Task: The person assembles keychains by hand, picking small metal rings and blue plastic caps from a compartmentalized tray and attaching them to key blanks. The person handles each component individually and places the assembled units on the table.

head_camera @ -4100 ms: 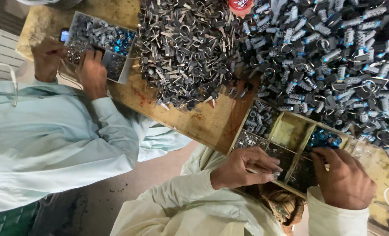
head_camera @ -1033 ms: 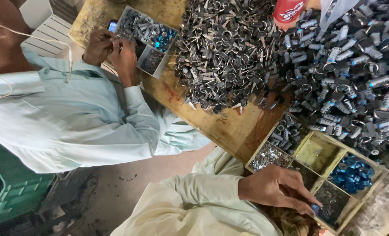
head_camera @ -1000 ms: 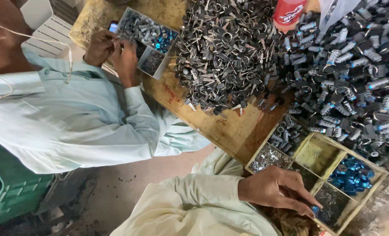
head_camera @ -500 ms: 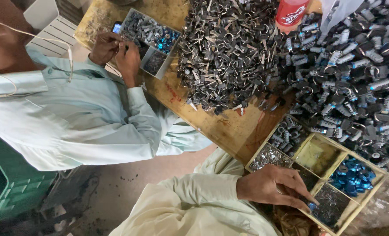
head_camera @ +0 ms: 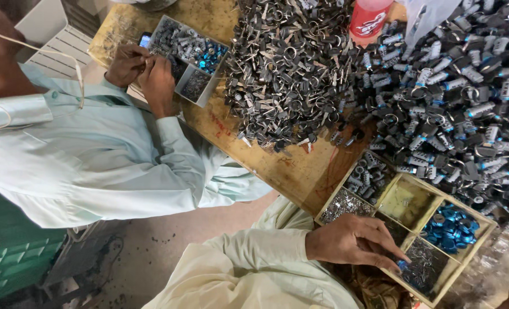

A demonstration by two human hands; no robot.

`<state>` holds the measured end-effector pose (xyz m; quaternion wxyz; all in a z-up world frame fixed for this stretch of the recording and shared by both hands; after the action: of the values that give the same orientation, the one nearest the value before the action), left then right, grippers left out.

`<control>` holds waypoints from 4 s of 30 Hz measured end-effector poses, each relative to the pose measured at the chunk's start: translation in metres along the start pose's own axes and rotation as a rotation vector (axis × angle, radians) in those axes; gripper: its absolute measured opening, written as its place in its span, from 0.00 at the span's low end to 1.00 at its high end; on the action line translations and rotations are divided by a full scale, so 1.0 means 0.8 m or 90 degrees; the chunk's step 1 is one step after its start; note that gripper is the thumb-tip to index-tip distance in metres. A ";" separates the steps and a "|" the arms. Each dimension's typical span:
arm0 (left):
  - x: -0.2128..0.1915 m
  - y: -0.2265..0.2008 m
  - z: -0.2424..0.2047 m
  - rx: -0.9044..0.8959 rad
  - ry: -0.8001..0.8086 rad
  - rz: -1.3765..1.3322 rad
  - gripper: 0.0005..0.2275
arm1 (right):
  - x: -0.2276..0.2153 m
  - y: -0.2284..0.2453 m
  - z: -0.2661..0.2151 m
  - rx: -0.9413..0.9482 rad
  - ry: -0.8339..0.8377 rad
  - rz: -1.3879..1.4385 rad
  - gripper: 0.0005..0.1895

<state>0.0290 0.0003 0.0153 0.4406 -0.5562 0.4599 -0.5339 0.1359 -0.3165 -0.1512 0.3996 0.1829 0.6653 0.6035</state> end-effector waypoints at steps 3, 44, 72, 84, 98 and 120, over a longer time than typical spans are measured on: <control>0.000 0.002 0.005 0.008 -0.002 -0.004 0.11 | -0.001 -0.007 -0.001 -0.003 -0.006 -0.009 0.12; 0.017 0.050 0.004 -0.278 0.035 -0.539 0.15 | 0.016 0.017 0.053 -0.105 0.210 -0.278 0.25; -0.025 -0.017 -0.018 0.031 -0.056 0.368 0.14 | 0.070 0.293 0.089 -0.115 0.047 -0.645 0.17; -0.018 0.013 -0.009 -0.050 0.060 0.197 0.11 | 0.053 0.162 0.068 -0.152 0.033 -0.392 0.14; 0.045 0.083 -0.007 -0.323 0.128 -0.731 0.09 | 0.040 0.125 0.064 -0.237 -0.111 -0.152 0.09; -0.067 -0.052 -0.006 -0.033 -0.031 0.655 0.10 | -0.012 0.240 0.065 -0.013 -0.153 -0.759 0.12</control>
<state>0.0254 0.0607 0.0462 0.6431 -0.2811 0.6764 -0.2235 0.1354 -0.2500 0.0367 0.7429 -0.1580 0.5975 0.2572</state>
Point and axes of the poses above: each hand's wrist, its own z-axis towards the middle knuckle, its own x-axis out of the palm, y = z × x, the point moved 3 cm from there along z, towards the middle knuckle, and after that the axes turned 4 degrees about -x, right-handed, at the moved point
